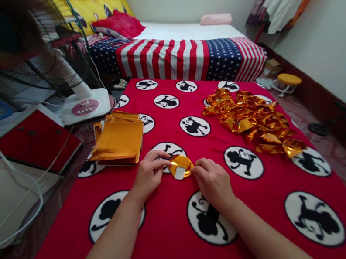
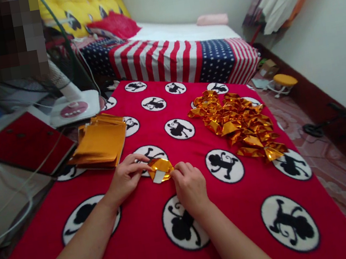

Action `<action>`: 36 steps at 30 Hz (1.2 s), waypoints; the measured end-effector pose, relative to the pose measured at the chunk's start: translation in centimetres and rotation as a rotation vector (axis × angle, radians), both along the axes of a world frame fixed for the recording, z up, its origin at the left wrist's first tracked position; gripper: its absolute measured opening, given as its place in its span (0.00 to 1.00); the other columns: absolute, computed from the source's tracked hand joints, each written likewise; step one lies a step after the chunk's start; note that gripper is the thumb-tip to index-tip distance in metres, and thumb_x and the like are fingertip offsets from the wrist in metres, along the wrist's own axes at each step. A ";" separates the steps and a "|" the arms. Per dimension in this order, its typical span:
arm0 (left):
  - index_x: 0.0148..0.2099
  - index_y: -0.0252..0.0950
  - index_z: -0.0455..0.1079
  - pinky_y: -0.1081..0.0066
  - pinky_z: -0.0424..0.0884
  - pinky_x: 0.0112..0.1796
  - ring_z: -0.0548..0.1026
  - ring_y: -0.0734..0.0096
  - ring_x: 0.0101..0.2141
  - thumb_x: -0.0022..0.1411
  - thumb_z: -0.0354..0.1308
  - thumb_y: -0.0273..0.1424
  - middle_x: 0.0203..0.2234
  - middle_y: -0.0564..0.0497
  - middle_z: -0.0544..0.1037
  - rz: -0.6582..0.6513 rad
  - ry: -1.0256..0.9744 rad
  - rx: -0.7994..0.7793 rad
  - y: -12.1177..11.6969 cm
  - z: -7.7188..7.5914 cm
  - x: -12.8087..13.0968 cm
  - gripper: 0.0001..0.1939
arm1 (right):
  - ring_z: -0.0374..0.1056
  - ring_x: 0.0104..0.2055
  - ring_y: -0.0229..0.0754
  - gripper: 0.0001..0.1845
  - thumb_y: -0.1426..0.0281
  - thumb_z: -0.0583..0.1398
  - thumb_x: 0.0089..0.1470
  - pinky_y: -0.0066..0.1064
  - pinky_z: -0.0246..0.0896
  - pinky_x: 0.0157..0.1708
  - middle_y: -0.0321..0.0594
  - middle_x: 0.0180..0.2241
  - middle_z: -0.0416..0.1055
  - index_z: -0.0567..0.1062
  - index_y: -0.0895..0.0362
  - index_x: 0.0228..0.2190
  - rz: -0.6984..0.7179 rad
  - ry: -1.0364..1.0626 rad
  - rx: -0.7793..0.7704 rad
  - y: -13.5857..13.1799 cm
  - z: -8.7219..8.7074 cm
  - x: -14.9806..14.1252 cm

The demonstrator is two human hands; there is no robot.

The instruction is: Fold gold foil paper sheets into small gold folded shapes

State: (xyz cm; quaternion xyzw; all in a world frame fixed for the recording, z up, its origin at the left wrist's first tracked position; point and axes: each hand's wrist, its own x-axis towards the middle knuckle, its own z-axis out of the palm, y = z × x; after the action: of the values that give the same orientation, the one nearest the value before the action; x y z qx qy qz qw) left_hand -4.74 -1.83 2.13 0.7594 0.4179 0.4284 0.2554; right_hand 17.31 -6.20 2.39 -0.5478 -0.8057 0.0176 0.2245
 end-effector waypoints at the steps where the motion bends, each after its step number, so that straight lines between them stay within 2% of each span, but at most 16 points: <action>1: 0.36 0.38 0.78 0.66 0.72 0.47 0.74 0.67 0.46 0.61 0.51 0.18 0.41 0.47 0.77 0.011 -0.006 -0.009 0.0 0.0 0.1 0.15 | 0.64 0.38 0.43 0.08 0.75 0.57 0.60 0.33 0.57 0.36 0.41 0.36 0.72 0.76 0.54 0.33 0.009 0.013 0.002 0.3 0.0 0.4; 3: 0.43 0.38 0.76 0.67 0.72 0.47 0.75 0.66 0.47 0.61 0.52 0.20 0.45 0.46 0.77 0.028 -0.018 -0.054 0.0 -0.2 0.3 0.15 | 0.65 0.39 0.43 0.09 0.75 0.57 0.61 0.32 0.59 0.38 0.42 0.37 0.73 0.76 0.55 0.33 0.051 0.070 0.001 0.9 -0.2 1.1; 6: 0.57 0.37 0.68 0.67 0.74 0.45 0.77 0.66 0.46 0.60 0.54 0.21 0.47 0.45 0.78 0.023 -0.020 -0.147 -0.1 -0.5 0.5 0.22 | 0.65 0.41 0.42 0.11 0.76 0.55 0.62 0.32 0.61 0.39 0.42 0.38 0.73 0.76 0.55 0.34 0.122 0.168 -0.024 1.4 -0.4 1.7; 8: 0.59 0.38 0.65 0.66 0.74 0.45 0.77 0.67 0.45 0.61 0.53 0.22 0.46 0.46 0.79 -0.017 -0.003 -0.169 -0.1 -0.7 0.5 0.24 | 0.66 0.41 0.42 0.12 0.76 0.54 0.62 0.32 0.62 0.40 0.42 0.39 0.74 0.76 0.55 0.34 0.144 0.208 -0.030 1.5 -0.6 1.9; 12: 0.49 0.38 0.74 0.63 0.71 0.49 0.75 0.66 0.45 0.62 0.52 0.20 0.42 0.46 0.80 -0.124 0.133 -0.037 -0.2 -0.7 0.4 0.16 | 0.66 0.41 0.43 0.12 0.74 0.53 0.63 0.34 0.64 0.40 0.42 0.39 0.74 0.77 0.55 0.35 0.130 0.242 -0.029 1.4 -0.8 1.9; 15: 0.45 0.39 0.76 0.61 0.70 0.49 0.74 0.65 0.46 0.63 0.54 0.22 0.42 0.46 0.79 -0.171 0.212 0.046 -0.1 -0.6 0.3 0.13 | 0.67 0.40 0.42 0.11 0.72 0.55 0.63 0.34 0.64 0.40 0.42 0.38 0.75 0.78 0.54 0.37 0.132 0.242 -0.021 1.2 -0.8 1.8; 23: 0.38 0.38 0.78 0.62 0.72 0.45 0.76 0.66 0.43 0.62 0.59 0.24 0.40 0.46 0.81 -0.157 0.195 0.080 -0.2 -0.8 0.5 0.07 | 0.66 0.40 0.42 0.13 0.72 0.54 0.64 0.33 0.64 0.40 0.42 0.38 0.75 0.79 0.53 0.35 0.149 0.209 -0.022 1.2 -0.6 1.7; 30: 0.41 0.39 0.78 0.63 0.72 0.46 0.76 0.65 0.43 0.59 0.63 0.28 0.41 0.46 0.80 -0.170 0.243 0.044 -0.3 -0.3 0.4 0.07 | 0.66 0.40 0.42 0.11 0.72 0.54 0.63 0.33 0.64 0.41 0.42 0.38 0.74 0.78 0.54 0.35 0.141 0.239 -0.042 1.3 -0.6 1.6; 36: 0.41 0.38 0.78 0.64 0.73 0.46 0.76 0.66 0.43 0.56 0.63 0.25 0.41 0.46 0.79 -0.175 0.207 -0.007 -0.3 0.1 0.7 0.10 | 0.66 0.41 0.43 0.10 0.73 0.55 0.62 0.34 0.63 0.42 0.42 0.37 0.72 0.75 0.54 0.33 0.081 0.299 -0.079 1.5 -0.7 1.4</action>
State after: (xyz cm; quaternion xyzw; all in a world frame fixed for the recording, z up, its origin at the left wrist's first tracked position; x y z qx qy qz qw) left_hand -4.07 -2.17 2.19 0.8321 0.3755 0.3223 0.2503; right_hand 18.69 -4.75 1.70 -0.5145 -0.7835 0.1397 0.3192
